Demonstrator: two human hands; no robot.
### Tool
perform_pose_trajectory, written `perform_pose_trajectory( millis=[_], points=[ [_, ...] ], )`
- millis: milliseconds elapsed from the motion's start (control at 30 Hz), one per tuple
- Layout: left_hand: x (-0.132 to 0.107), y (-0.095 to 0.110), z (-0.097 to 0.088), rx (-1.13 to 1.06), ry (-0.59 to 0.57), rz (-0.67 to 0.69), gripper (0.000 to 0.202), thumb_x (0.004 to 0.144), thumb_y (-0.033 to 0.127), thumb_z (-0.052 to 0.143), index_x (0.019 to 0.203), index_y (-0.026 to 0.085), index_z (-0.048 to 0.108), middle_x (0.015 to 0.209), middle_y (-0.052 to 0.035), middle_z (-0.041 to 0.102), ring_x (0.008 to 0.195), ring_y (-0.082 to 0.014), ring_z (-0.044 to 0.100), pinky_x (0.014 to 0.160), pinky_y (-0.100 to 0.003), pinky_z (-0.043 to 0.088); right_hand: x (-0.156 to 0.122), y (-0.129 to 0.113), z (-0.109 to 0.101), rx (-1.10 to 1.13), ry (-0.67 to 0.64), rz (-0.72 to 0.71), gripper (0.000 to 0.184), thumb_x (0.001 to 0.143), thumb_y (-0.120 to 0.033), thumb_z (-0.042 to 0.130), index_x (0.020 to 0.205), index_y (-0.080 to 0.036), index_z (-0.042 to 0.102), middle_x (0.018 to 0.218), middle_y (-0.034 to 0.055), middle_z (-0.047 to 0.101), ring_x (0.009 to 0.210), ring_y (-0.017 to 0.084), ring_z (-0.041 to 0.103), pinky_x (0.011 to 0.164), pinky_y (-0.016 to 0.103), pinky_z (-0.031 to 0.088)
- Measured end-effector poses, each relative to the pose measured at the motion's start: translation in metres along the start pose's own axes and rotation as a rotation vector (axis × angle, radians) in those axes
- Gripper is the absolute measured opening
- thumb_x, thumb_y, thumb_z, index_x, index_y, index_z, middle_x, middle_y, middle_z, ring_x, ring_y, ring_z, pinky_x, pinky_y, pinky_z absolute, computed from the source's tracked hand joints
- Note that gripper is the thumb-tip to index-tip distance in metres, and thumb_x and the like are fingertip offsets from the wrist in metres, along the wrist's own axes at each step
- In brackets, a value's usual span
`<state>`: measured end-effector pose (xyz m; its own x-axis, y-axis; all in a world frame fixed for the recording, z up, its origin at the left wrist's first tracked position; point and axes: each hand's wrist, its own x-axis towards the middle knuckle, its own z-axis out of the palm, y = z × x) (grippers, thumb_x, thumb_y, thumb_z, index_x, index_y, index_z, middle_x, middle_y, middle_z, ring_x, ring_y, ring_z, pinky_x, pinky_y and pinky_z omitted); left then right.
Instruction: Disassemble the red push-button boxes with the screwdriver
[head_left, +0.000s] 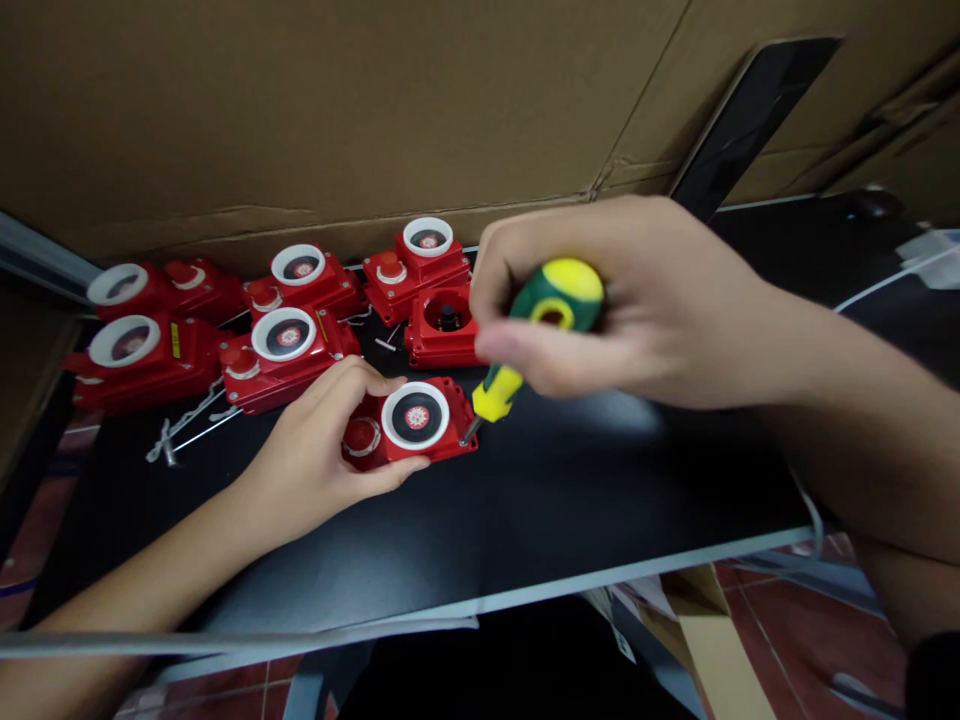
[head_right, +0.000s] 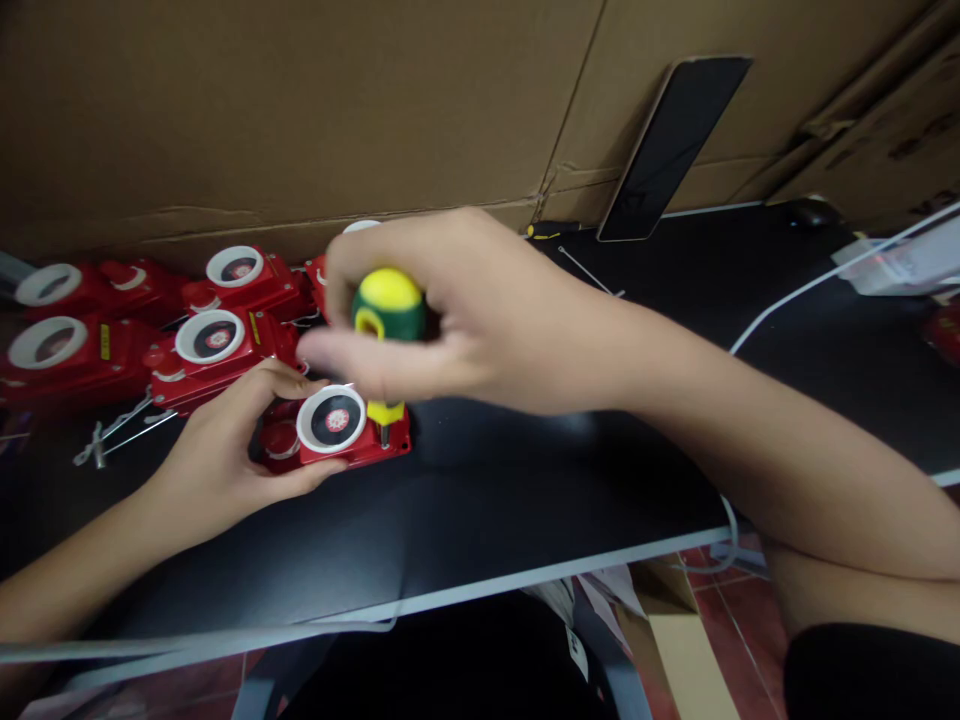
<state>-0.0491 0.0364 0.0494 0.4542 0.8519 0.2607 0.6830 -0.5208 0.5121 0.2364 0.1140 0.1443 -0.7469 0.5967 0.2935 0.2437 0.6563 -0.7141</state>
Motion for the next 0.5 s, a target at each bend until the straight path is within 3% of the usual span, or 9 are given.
perform_pose_trajectory(
  millis=[67, 167, 267, 500],
  points=[
    [0.0, 0.001, 0.0, -0.005, -0.001, -0.008, 0.049, 0.097, 0.061, 0.081, 0.122, 0.024, 0.061, 0.116, -0.0064, 0.074, 0.1, -0.0275, 0.074, 0.087, -0.039, 0.062, -0.005, -0.009, 0.0, -0.052, -0.092, -0.12, 0.024, 0.098, -0.038, 0.087, 0.091, -0.024, 0.069, 0.091, -0.0012, 0.071, 0.086, 0.016, 0.067, 0.075, 0.029, 0.054],
    [0.0, 0.004, -0.001, -0.018, 0.0, -0.051, 0.049, 0.098, 0.063, 0.078, 0.123, 0.025, 0.061, 0.118, -0.008, 0.076, 0.104, -0.031, 0.076, 0.088, -0.043, 0.064, -0.009, -0.017, 0.006, -0.108, -0.121, -0.109, 0.025, 0.095, -0.038, 0.09, 0.096, -0.026, 0.069, 0.102, -0.0005, 0.074, 0.102, 0.018, 0.07, 0.089, 0.03, 0.057],
    [0.0, 0.007, -0.002, -0.011, -0.003, -0.077, 0.045, 0.099, 0.059, 0.078, 0.123, 0.025, 0.061, 0.119, -0.0088, 0.076, 0.105, -0.0322, 0.076, 0.09, -0.046, 0.065, -0.008, -0.018, 0.015, -0.135, -0.072, -0.04, 0.02, 0.094, -0.031, 0.09, 0.098, -0.025, 0.071, 0.105, 0.0007, 0.076, 0.101, 0.021, 0.072, 0.089, 0.034, 0.058],
    [-0.001, 0.006, -0.002, -0.002, -0.021, -0.109, 0.047, 0.096, 0.06, 0.082, 0.119, 0.024, 0.061, 0.119, -0.0093, 0.076, 0.106, -0.0329, 0.076, 0.092, -0.047, 0.065, -0.009, -0.019, 0.019, -0.068, 0.039, 0.096, 0.029, 0.087, -0.028, 0.097, 0.103, -0.024, 0.074, 0.103, 0.0002, 0.08, 0.09, 0.02, 0.073, 0.08, 0.034, 0.058]
  ],
)
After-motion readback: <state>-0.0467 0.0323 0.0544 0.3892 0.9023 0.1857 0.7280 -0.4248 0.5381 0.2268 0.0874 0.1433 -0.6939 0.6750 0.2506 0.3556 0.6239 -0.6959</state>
